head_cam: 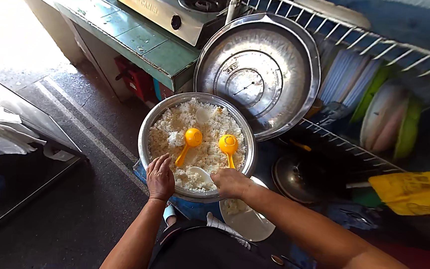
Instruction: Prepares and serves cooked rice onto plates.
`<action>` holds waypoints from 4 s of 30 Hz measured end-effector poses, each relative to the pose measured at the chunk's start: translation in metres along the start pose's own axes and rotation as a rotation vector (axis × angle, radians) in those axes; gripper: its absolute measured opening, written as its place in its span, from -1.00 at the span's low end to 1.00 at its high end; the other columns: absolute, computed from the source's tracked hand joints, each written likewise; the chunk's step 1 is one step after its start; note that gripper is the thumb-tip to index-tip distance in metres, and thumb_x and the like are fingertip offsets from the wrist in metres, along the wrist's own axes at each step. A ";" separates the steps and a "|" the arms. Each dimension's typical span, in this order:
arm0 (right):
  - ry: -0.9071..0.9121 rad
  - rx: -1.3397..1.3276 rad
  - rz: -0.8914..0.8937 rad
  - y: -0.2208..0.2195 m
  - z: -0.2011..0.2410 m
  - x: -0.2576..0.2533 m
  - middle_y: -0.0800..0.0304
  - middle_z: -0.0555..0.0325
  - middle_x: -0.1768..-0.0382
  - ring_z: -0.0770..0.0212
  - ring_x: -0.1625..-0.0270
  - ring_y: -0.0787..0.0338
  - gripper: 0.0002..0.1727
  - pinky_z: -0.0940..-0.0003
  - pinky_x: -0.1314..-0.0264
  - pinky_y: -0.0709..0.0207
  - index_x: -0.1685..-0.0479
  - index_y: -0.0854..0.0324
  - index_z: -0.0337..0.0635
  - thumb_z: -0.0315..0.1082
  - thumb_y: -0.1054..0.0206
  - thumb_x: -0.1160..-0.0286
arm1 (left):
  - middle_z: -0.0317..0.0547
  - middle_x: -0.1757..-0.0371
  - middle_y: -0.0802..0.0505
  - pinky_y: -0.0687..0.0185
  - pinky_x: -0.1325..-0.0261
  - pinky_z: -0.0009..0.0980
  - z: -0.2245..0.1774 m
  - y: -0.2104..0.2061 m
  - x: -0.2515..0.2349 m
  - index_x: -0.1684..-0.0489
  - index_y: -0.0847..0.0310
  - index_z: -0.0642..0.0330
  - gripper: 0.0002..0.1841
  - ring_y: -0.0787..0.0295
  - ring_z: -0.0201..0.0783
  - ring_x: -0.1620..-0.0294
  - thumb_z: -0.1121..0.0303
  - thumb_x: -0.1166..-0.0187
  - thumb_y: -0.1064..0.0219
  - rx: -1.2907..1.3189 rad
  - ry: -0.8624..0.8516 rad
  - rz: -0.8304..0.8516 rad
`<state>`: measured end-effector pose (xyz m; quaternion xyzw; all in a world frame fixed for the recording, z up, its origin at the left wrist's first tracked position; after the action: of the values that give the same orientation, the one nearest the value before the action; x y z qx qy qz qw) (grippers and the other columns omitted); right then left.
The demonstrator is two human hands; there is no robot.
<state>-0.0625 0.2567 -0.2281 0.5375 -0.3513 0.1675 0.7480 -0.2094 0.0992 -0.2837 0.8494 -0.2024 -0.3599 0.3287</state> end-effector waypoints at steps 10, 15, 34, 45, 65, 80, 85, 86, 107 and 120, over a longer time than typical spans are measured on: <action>0.238 -0.198 -0.013 -0.003 0.001 -0.031 -0.68 -0.13 0.30 -0.11 0.10 -0.73 -0.73 -0.14 0.02 -0.53 0.10 -0.64 -0.32 -0.33 -0.09 -0.76 | 0.01 -0.35 -0.84 -0.50 -0.46 0.13 0.001 0.000 -0.001 -0.11 -0.83 0.25 -0.56 -0.73 0.14 -0.40 0.55 -0.47 -0.01 0.004 0.013 -0.018; 0.210 -0.553 -0.003 -0.006 0.000 -0.046 -0.63 0.00 0.43 0.22 0.50 -0.56 -0.66 0.24 0.32 -0.50 -0.04 -0.64 -0.38 -0.31 -0.01 -0.84 | 0.05 -0.41 -0.80 -0.43 -0.55 0.14 -0.002 0.002 -0.001 -0.35 -0.69 0.30 -0.56 -0.68 0.17 -0.47 0.48 -0.62 0.00 0.018 0.080 -0.016; -0.209 -1.203 -0.446 -0.120 -0.141 0.166 -0.75 0.19 0.48 0.39 0.61 -0.66 -0.73 0.49 0.47 -0.62 -0.09 -0.67 -0.38 -0.45 -0.09 -0.72 | 0.27 -0.39 -0.77 -0.33 -0.58 0.26 -0.010 0.008 -0.004 -0.46 -0.55 0.40 -0.54 -0.62 0.37 -0.47 0.44 -0.69 0.07 0.013 0.064 0.069; -0.742 -0.689 -0.205 -0.185 -0.092 0.066 -0.56 -0.27 -0.53 -0.21 -0.55 -0.60 -0.29 -0.17 -0.53 -0.48 -0.80 -0.26 -0.16 -0.46 -0.19 -0.55 | 0.28 -0.42 -0.74 -0.35 -0.55 0.27 -0.014 0.008 -0.005 -0.44 -0.58 0.39 -0.56 -0.60 0.38 -0.48 0.45 -0.72 0.06 -0.021 0.088 0.092; -0.655 -0.585 -0.135 -0.171 -0.104 0.075 -0.77 -0.25 -0.26 -0.21 -0.41 -0.72 -0.64 -0.20 -0.40 -0.54 -0.25 -0.68 -0.29 -0.35 -0.06 -0.71 | 0.30 -0.37 -0.77 -0.34 -0.55 0.28 -0.014 0.008 -0.005 -0.40 -0.61 0.40 -0.55 -0.62 0.38 -0.46 0.44 -0.71 0.09 -0.016 0.095 0.077; -0.716 -0.705 -0.132 -0.162 -0.131 0.074 -0.74 -0.27 -0.30 -0.19 -0.46 -0.67 -0.62 -0.19 -0.53 -0.44 -0.22 -0.72 -0.31 -0.25 -0.11 -0.76 | 0.27 -0.38 -0.78 -0.34 -0.55 0.30 -0.012 0.008 -0.006 -0.39 -0.62 0.39 -0.55 -0.62 0.38 -0.47 0.45 -0.71 0.08 -0.017 0.099 0.086; -0.612 -1.013 -0.229 -0.129 -0.145 0.126 -0.77 -0.16 0.08 0.06 0.29 -0.75 -0.61 0.11 0.12 -0.66 -0.41 -0.57 -0.29 -0.25 -0.05 -0.88 | 0.27 -0.35 -0.79 -0.36 -0.52 0.31 -0.012 0.008 -0.005 -0.37 -0.64 0.41 -0.56 -0.64 0.39 -0.44 0.46 -0.69 0.07 -0.009 0.093 0.063; -0.540 -1.101 -0.298 -0.115 -0.143 0.141 -0.76 -0.07 0.18 0.18 0.40 -0.70 -0.62 0.24 0.25 -0.64 -0.42 -0.57 -0.31 -0.28 -0.04 -0.89 | 0.26 -0.35 -0.80 -0.36 -0.52 0.30 -0.011 0.008 -0.005 -0.37 -0.64 0.40 -0.56 -0.65 0.39 -0.43 0.46 -0.69 0.07 -0.009 0.092 0.058; -0.053 -0.151 -0.121 0.032 0.052 -0.040 -0.81 -0.14 -0.08 -0.20 -0.22 -0.78 -0.76 -0.29 -0.15 -0.61 -0.04 -0.75 -0.19 -0.27 -0.32 -0.57 | 0.06 -0.36 -0.83 -0.42 -0.53 0.17 -0.002 0.005 -0.001 -0.39 -0.63 0.34 -0.55 -0.70 0.20 -0.42 0.48 -0.63 0.04 0.050 0.090 -0.018; 0.101 -0.583 -0.010 -0.007 -0.047 -0.010 -0.57 0.09 0.68 0.29 0.69 -0.53 -0.66 0.38 0.55 -0.42 0.28 -0.60 -0.31 -0.29 -0.08 -0.85 | 0.07 -0.33 -0.84 -0.43 -0.51 0.17 -0.003 0.005 0.000 -0.38 -0.62 0.38 -0.55 -0.71 0.21 -0.41 0.48 -0.62 0.05 0.060 0.066 -0.025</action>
<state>-0.0488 0.2992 -0.2485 0.2926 -0.3443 0.0825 0.8883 -0.2076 0.0973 -0.2788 0.8728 -0.1915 -0.3296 0.3048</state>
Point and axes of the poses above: each hand's wrist, its own x-axis away from the middle knuckle, its own y-axis out of the back of the hand, z = x × y, the point moved 4 cm from there along -x, towards the middle knuckle
